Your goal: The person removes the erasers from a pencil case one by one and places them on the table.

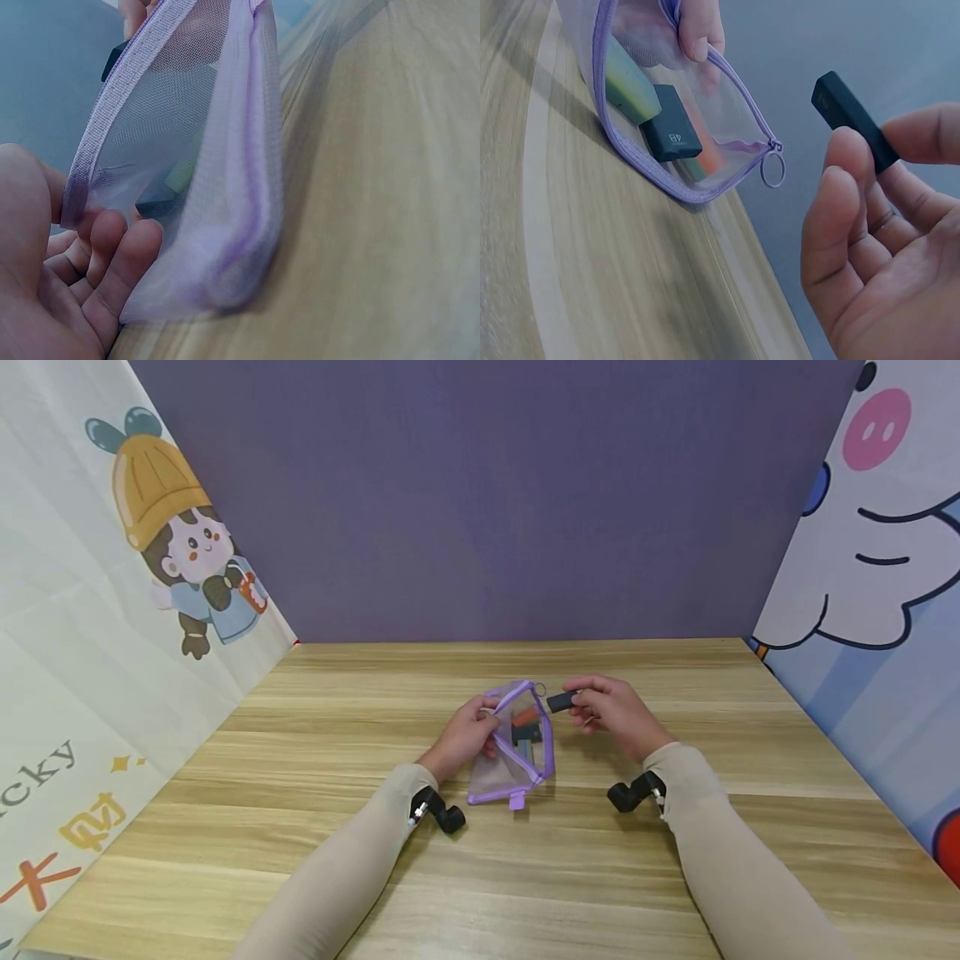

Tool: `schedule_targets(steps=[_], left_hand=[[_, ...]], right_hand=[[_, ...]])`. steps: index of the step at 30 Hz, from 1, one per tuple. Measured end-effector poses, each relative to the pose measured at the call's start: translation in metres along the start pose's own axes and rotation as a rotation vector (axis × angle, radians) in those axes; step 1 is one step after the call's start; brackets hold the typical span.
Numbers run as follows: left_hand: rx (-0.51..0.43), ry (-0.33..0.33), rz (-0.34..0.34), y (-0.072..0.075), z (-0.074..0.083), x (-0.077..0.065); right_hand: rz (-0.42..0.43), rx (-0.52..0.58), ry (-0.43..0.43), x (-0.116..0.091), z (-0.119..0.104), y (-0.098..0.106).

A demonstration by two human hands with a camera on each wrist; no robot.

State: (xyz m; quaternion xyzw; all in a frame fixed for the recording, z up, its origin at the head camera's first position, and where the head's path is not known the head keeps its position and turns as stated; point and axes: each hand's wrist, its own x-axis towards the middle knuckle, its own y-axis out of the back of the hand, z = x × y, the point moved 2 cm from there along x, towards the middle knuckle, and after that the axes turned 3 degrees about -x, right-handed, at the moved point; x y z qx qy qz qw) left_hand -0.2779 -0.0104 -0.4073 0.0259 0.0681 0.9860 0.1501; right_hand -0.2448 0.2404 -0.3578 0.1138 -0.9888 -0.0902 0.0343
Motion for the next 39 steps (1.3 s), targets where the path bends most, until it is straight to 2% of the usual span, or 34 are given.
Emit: schedule_targets(steps=[19, 27, 39], left_hand=[[0.007, 0.002, -0.004, 0.0, 0.0, -0.001], [-0.004, 0.01, 0.002, 0.0, 0.001, -0.001], [-0.003, 0.011, -0.001, 0.0, 0.002, -0.001]], right_hand=[[0.022, 0.006, -0.033, -0.002, 0.009, 0.016], [0.037, -0.024, -0.048, -0.002, 0.01, 0.022], [0.02, -0.028, -0.069, -0.003, 0.014, 0.027]])
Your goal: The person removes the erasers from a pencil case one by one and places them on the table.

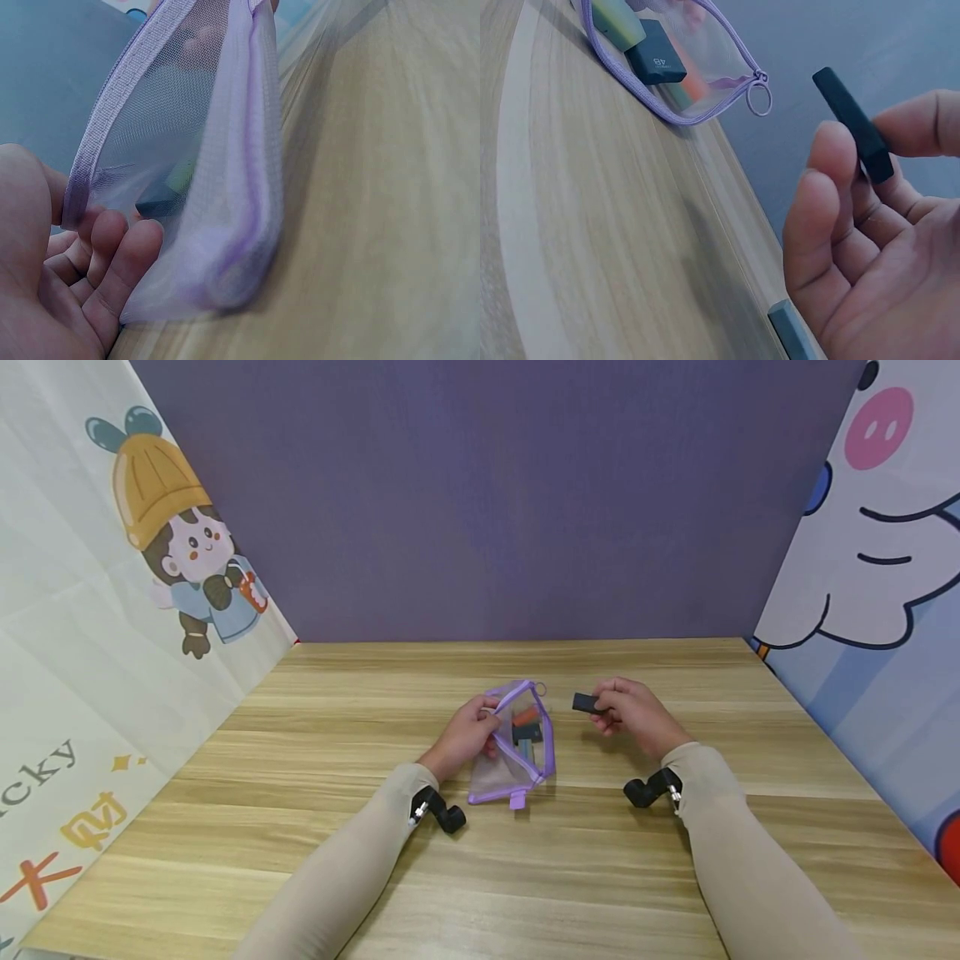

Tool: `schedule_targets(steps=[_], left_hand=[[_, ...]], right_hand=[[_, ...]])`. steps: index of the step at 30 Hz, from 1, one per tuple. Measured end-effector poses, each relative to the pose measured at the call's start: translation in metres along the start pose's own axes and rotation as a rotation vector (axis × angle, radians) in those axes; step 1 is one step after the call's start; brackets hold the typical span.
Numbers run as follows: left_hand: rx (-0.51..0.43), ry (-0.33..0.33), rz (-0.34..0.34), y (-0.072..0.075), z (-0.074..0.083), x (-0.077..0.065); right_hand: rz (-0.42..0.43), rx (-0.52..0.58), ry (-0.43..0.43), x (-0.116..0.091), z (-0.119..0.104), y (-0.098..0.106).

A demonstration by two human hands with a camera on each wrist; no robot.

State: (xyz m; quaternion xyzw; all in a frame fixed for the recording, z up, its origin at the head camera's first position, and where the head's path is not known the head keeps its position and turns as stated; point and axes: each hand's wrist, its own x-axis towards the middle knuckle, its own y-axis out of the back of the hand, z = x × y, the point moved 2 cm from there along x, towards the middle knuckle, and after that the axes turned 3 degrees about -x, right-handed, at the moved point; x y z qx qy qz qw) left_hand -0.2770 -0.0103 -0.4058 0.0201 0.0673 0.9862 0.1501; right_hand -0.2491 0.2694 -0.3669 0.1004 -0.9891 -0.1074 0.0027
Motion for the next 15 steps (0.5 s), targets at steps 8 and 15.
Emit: schedule_targets(steps=[8, 15], left_hand=[[-0.003, -0.001, 0.005, -0.0004, -0.0013, 0.0005], [0.003, 0.001, 0.009, -0.0003, -0.0012, 0.0002]], right_hand=[[0.017, -0.004, 0.005, -0.0005, 0.0014, 0.0013], [0.017, 0.02, 0.004, 0.0003, 0.0031, 0.004]])
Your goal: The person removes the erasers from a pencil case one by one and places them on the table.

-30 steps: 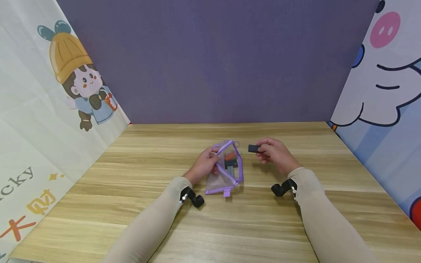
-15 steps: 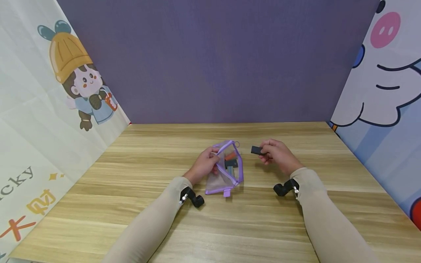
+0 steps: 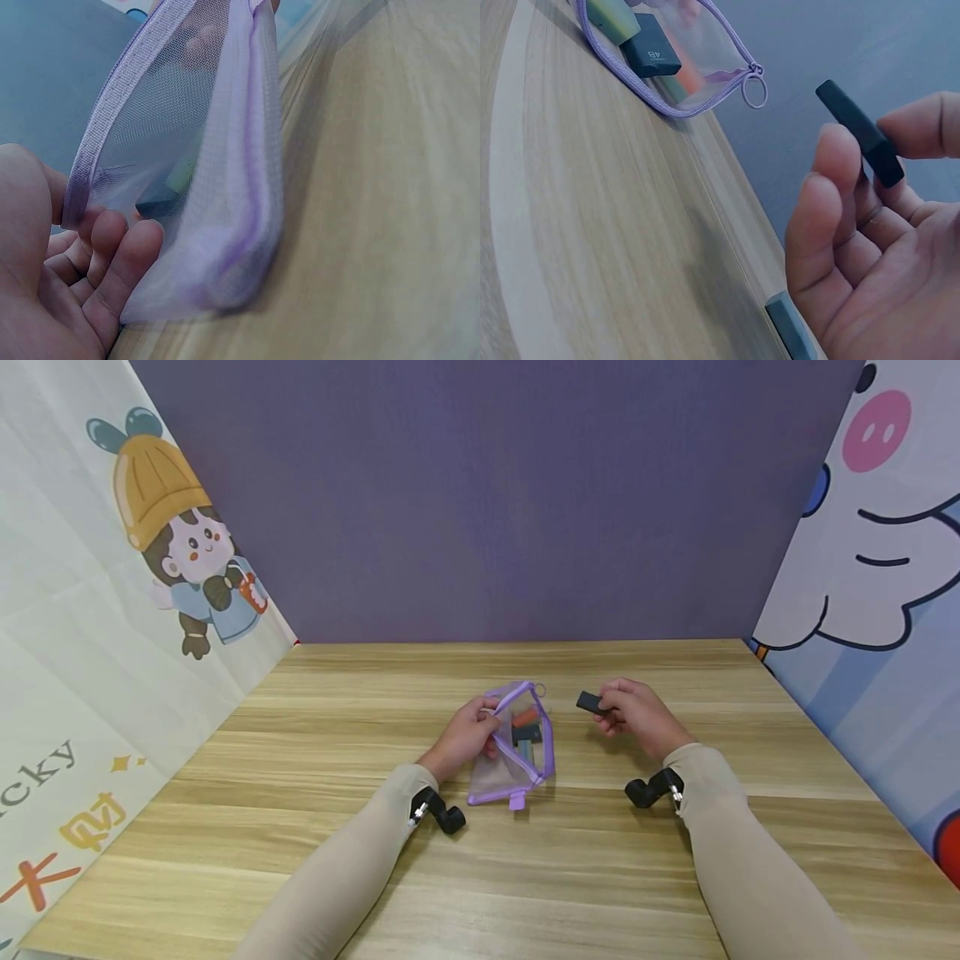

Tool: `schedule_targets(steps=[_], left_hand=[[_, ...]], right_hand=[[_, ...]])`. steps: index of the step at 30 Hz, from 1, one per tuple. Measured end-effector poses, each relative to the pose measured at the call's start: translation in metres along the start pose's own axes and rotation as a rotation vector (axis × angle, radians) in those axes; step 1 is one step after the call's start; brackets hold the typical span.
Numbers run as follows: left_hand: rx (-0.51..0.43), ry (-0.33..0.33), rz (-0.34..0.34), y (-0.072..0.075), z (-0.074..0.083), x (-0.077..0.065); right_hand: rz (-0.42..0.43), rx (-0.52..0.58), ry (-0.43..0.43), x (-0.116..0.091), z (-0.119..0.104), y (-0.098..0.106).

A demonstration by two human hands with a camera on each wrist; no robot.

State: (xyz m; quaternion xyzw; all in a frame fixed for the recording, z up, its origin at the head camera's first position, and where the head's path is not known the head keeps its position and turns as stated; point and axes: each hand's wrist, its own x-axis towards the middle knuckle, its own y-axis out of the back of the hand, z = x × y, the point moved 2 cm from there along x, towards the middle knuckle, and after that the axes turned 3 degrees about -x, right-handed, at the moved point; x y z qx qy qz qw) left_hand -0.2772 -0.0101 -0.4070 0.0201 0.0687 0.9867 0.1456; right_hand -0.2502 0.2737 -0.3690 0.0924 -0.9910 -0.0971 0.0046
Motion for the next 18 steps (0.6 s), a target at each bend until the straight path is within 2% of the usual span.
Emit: schedule_targets(steps=[18], left_hand=[[-0.004, -0.004, -0.007, -0.0001, -0.0002, 0.001]], right_hand=[[-0.005, -0.041, -0.017, 0.0002, 0.0046, 0.0073]])
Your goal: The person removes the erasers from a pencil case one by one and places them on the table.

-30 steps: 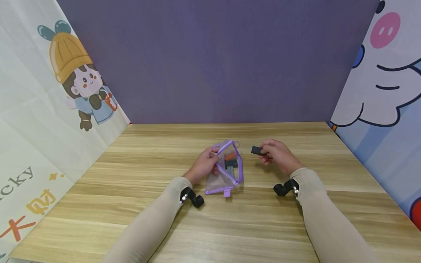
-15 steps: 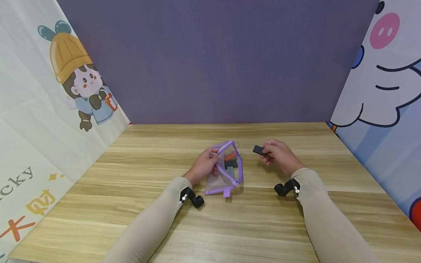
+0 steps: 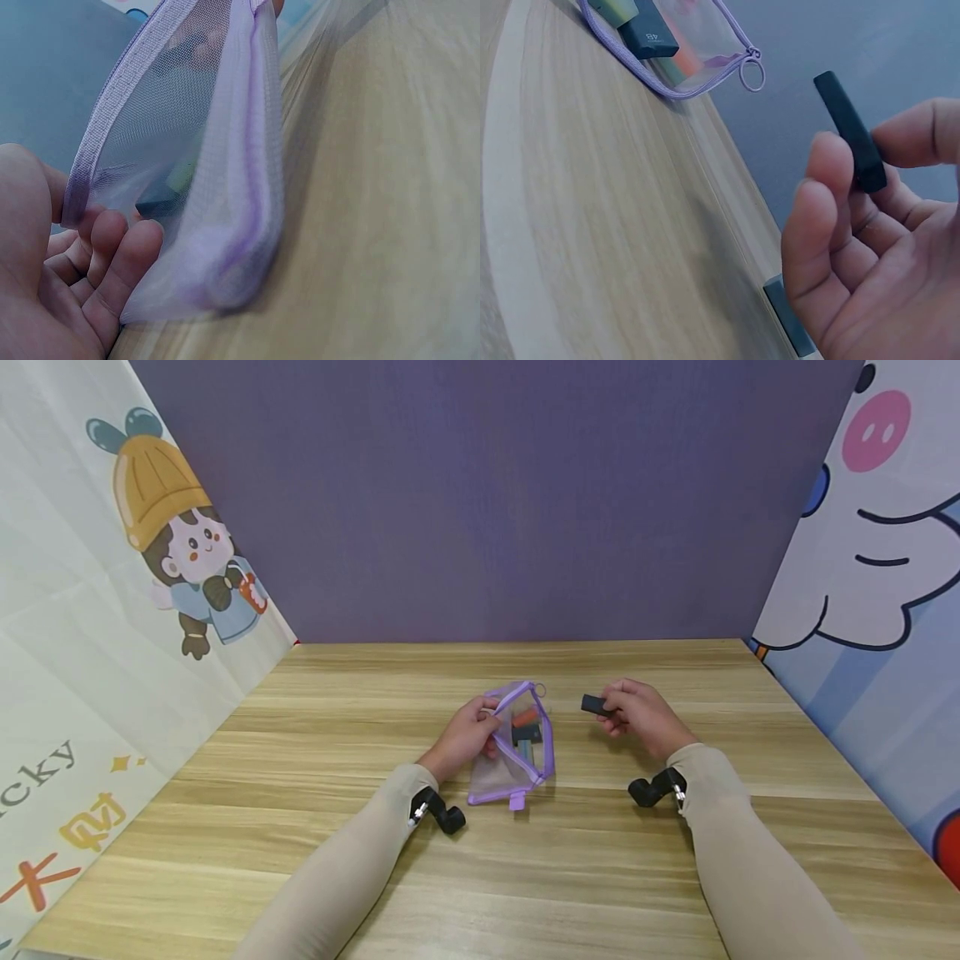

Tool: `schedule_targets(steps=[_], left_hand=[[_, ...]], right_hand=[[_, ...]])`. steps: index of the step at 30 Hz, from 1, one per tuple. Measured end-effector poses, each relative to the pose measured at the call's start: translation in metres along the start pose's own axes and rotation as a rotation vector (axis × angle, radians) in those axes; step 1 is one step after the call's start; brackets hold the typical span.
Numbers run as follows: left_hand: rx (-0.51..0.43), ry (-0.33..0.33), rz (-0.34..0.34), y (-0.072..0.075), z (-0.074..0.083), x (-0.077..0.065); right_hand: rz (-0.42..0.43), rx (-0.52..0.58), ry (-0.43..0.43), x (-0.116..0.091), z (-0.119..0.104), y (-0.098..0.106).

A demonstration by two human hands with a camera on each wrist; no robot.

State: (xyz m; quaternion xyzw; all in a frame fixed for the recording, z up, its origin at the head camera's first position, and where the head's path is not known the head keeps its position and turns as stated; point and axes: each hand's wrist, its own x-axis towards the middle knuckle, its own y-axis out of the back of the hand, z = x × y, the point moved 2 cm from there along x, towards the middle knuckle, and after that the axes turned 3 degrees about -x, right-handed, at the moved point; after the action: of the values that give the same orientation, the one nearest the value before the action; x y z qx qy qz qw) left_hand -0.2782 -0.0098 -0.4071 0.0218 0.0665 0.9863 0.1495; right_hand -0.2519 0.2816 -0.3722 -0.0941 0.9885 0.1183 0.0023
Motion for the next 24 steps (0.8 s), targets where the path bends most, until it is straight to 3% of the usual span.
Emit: schedule_targets(steps=[24], left_hand=[[-0.021, -0.007, 0.004, -0.0007, -0.0001, -0.0012]], right_hand=[[0.039, -0.071, -0.057, 0.0003, 0.0078, 0.0104]])
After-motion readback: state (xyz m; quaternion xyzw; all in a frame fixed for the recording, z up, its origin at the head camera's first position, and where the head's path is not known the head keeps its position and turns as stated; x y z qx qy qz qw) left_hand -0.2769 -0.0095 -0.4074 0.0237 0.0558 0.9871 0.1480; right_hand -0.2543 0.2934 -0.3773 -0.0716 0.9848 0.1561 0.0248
